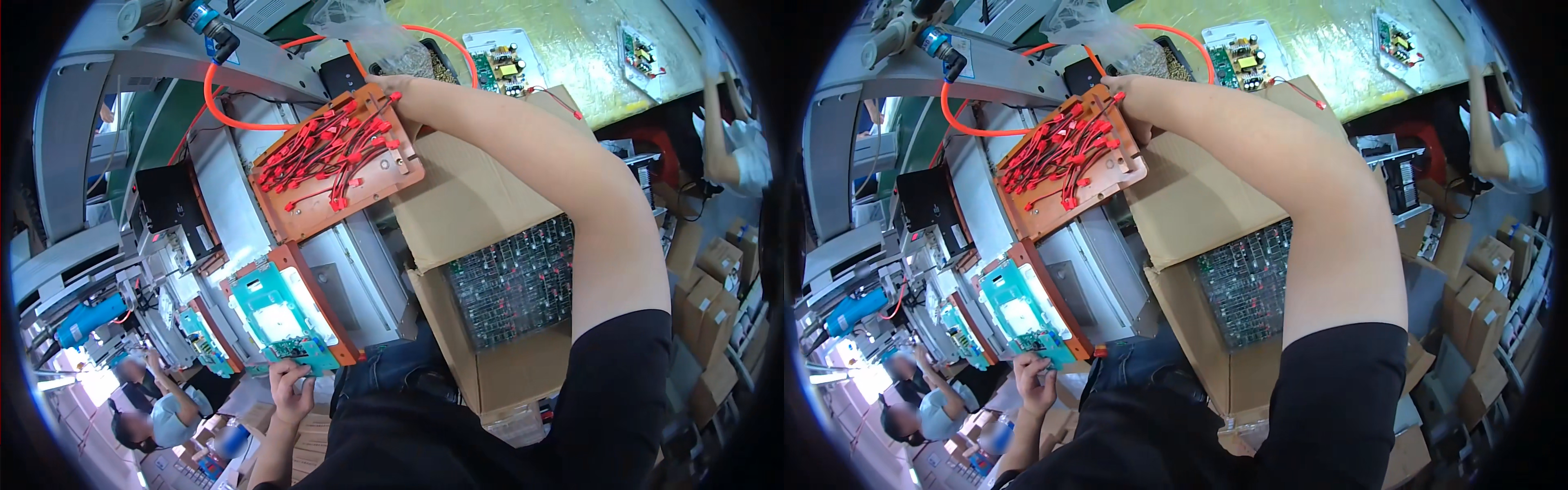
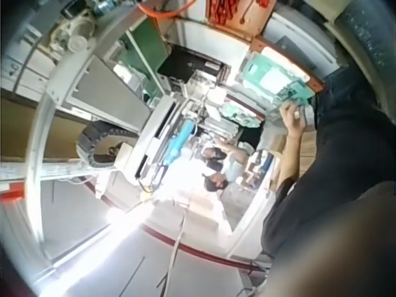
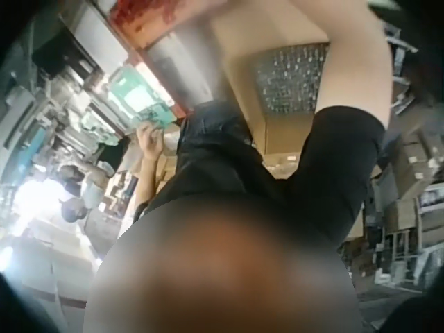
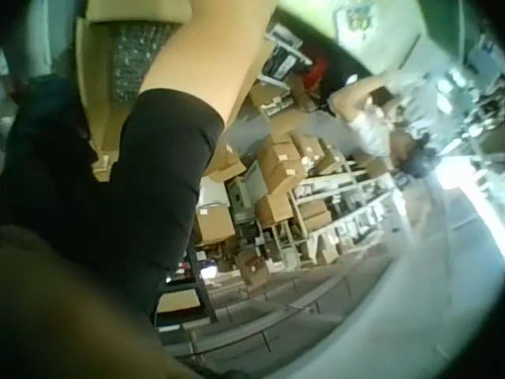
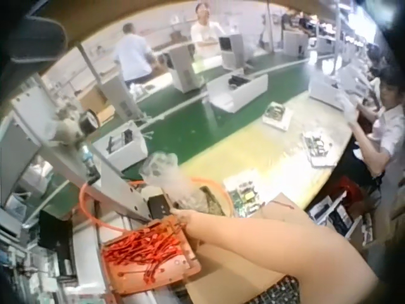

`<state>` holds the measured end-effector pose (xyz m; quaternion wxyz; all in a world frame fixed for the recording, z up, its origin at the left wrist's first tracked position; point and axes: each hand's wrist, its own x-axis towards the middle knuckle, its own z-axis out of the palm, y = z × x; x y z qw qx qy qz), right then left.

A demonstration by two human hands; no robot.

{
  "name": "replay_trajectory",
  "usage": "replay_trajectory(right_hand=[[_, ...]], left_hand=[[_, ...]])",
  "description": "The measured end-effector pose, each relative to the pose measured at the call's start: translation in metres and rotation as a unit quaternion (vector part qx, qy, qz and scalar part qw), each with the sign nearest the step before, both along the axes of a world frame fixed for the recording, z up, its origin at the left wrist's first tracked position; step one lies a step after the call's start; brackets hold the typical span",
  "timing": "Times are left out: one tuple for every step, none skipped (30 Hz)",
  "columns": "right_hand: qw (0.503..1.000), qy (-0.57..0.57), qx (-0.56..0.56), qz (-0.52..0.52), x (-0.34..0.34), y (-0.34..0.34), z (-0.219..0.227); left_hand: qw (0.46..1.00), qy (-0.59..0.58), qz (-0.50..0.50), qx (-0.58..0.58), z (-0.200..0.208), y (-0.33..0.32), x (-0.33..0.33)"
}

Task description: Assembling and testing circuit boards at a factory workstation.

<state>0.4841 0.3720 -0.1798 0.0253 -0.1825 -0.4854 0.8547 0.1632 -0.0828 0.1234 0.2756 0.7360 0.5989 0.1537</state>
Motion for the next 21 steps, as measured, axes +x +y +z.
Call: replay_trajectory(right_hand=[[0.999,0.022,-0.025,0.014,0.000,0.004,-0.002],[0.997,0.045,-0.050,0.026,0.003,0.007,-0.003],[0.994,0.068,-0.075,0.038,0.007,0.009,-0.003],[0.990,0.090,-0.100,0.049,0.013,0.011,-0.004],[0.984,0.114,-0.125,0.063,0.016,0.013,-0.004],[0.976,0.137,-0.150,0.077,0.019,0.014,-0.004],[0.967,0.160,-0.175,0.092,0.023,0.016,-0.003],[0.955,0.185,-0.201,0.112,0.021,0.019,-0.002],[0.977,0.084,-0.183,0.072,0.025,0.017,0.014],[0.987,-0.011,-0.156,0.040,0.021,0.010,0.050],[0.907,-0.155,-0.361,-0.153,0.012,-0.013,0.123],[0.861,-0.175,-0.426,-0.215,0.032,-0.014,0.143],[0.865,-0.176,-0.420,-0.211,0.046,-0.015,0.144],[0.941,-0.223,-0.229,-0.114,0.057,-0.012,0.144],[0.966,-0.257,-0.025,-0.012,0.068,-0.009,0.144],[0.940,-0.277,0.179,0.090,0.076,-0.005,0.144],[0.864,-0.281,0.374,0.187,0.077,-0.003,0.150],[0.860,-0.282,0.378,0.193,0.074,-0.001,0.155],[0.756,-0.264,0.552,0.233,0.071,0.000,0.159],[0.621,-0.234,0.700,0.263,0.070,0.000,0.162],[0.619,-0.235,0.700,0.267,0.072,0.000,0.164]], left_hand=[[1.000,0.003,0.003,0.002,0.000,-0.002,0.000],[1.000,0.000,0.007,0.005,-0.002,-0.004,0.001],[1.000,-0.001,0.004,0.012,-0.005,-0.004,0.001],[1.000,-0.003,0.000,0.019,-0.007,-0.005,0.003],[1.000,-0.003,0.006,0.021,-0.008,-0.005,0.005],[1.000,-0.008,0.004,0.023,-0.009,-0.004,0.009],[1.000,-0.012,0.002,0.026,-0.010,-0.002,0.012],[0.999,-0.009,0.014,0.029,-0.012,-0.002,0.016],[0.999,-0.020,0.014,0.028,-0.015,-0.003,0.019],[0.999,-0.023,0.021,0.029,-0.014,-0.006,0.024],[0.998,-0.007,0.047,0.040,-0.013,-0.007,0.029],[0.999,-0.030,0.019,0.034,-0.017,0.002,0.035],[0.998,-0.054,-0.008,0.025,-0.021,0.008,0.038],[0.998,-0.063,-0.005,0.023,-0.022,0.010,0.042],[0.998,-0.063,0.003,0.028,-0.024,0.011,0.045],[0.998,-0.066,0.002,0.021,-0.026,0.011,0.046],[0.997,-0.070,0.000,0.014,-0.026,0.011,0.048],[0.997,-0.073,0.007,0.018,-0.024,0.010,0.049],[0.997,-0.070,0.010,0.022,-0.022,0.009,0.049],[0.997,-0.068,0.010,0.023,-0.021,0.009,0.050],[0.997,-0.072,0.013,0.024,-0.022,0.010,0.051]])
